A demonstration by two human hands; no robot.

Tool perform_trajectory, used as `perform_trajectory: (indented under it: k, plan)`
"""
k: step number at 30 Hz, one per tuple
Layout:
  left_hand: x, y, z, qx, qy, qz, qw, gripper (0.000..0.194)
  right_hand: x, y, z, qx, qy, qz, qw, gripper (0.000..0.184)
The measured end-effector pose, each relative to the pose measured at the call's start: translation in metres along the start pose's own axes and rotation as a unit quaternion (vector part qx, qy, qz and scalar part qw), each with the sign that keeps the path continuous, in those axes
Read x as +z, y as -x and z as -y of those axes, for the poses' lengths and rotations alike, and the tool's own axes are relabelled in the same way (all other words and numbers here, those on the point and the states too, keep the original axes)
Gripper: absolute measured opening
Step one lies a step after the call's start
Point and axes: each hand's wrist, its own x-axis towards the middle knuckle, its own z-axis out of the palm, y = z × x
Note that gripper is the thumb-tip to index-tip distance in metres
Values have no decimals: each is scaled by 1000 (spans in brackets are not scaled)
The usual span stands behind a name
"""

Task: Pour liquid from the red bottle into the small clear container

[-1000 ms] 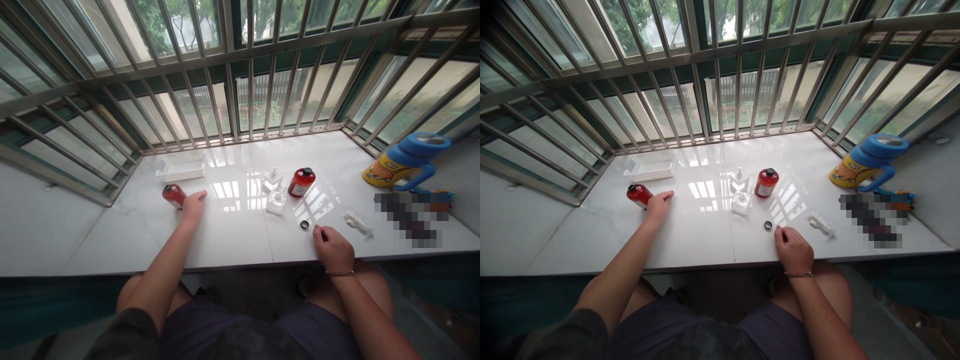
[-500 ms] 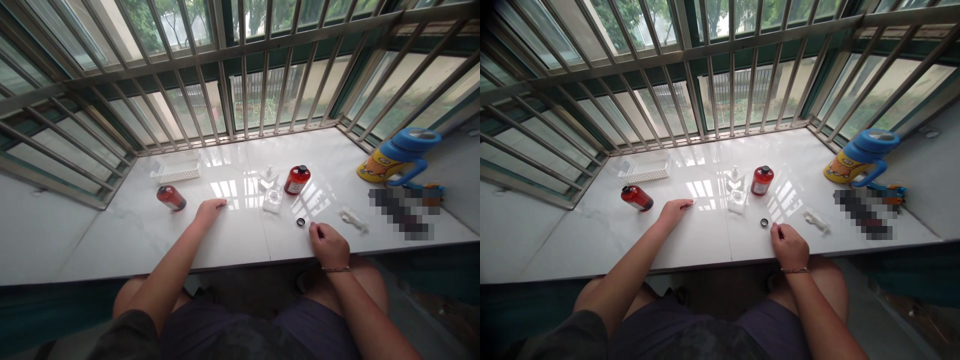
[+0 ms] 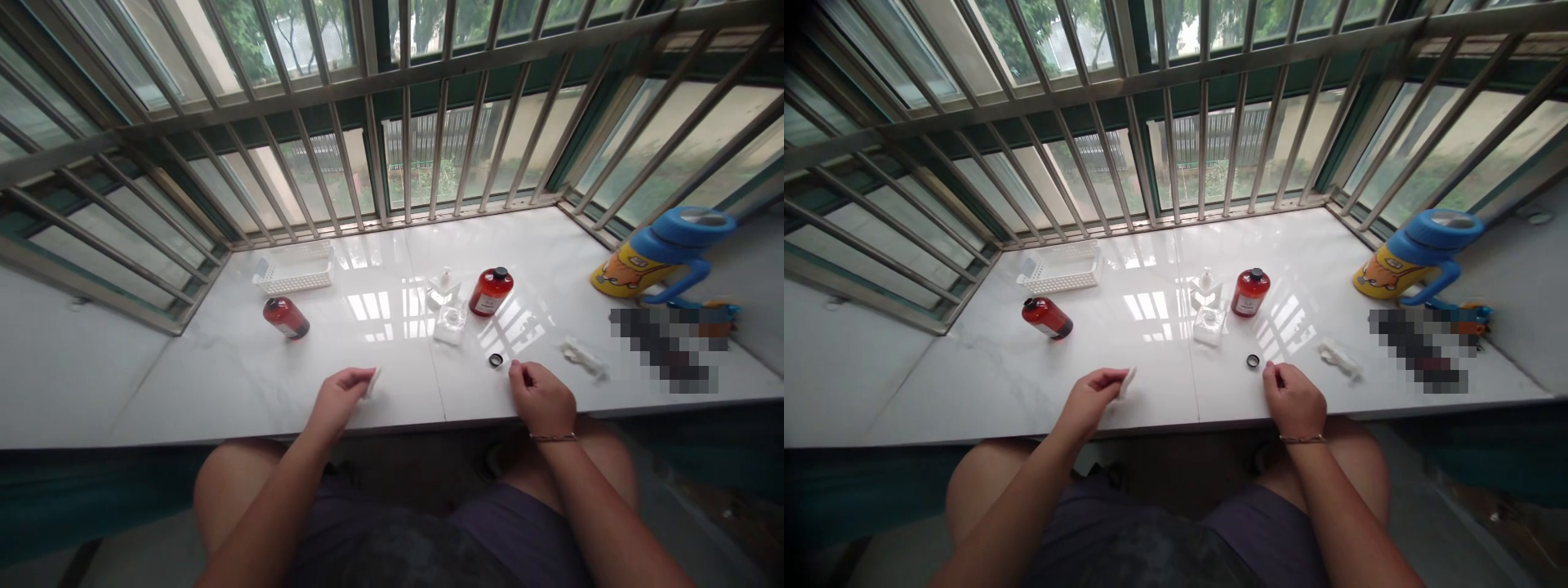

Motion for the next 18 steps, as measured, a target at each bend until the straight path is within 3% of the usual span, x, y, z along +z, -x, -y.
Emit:
perform_trajectory:
  k: [2, 4, 8, 12, 18]
  plan:
    - [-19, -11, 3, 5, -13, -97, 995, 33, 0, 0, 0, 0, 0, -2, 1000, 41]
    - [-37, -23, 5, 12, -41, -154, 987, 31, 0, 0, 0, -1, 1, -3, 1000, 40]
    - [-51, -42, 4, 18, -114, -190, 975, 21, 0, 0, 1, 7, 2, 1, 1000, 42]
    - [-24, -48, 0, 38, -162, -146, 975, 21, -1, 0, 2, 15, 3, 5, 1000, 42]
    - [54, -17, -11, 107, -146, 4, 983, 30, 0, 0, 2, 8, 5, 1, 1000, 41]
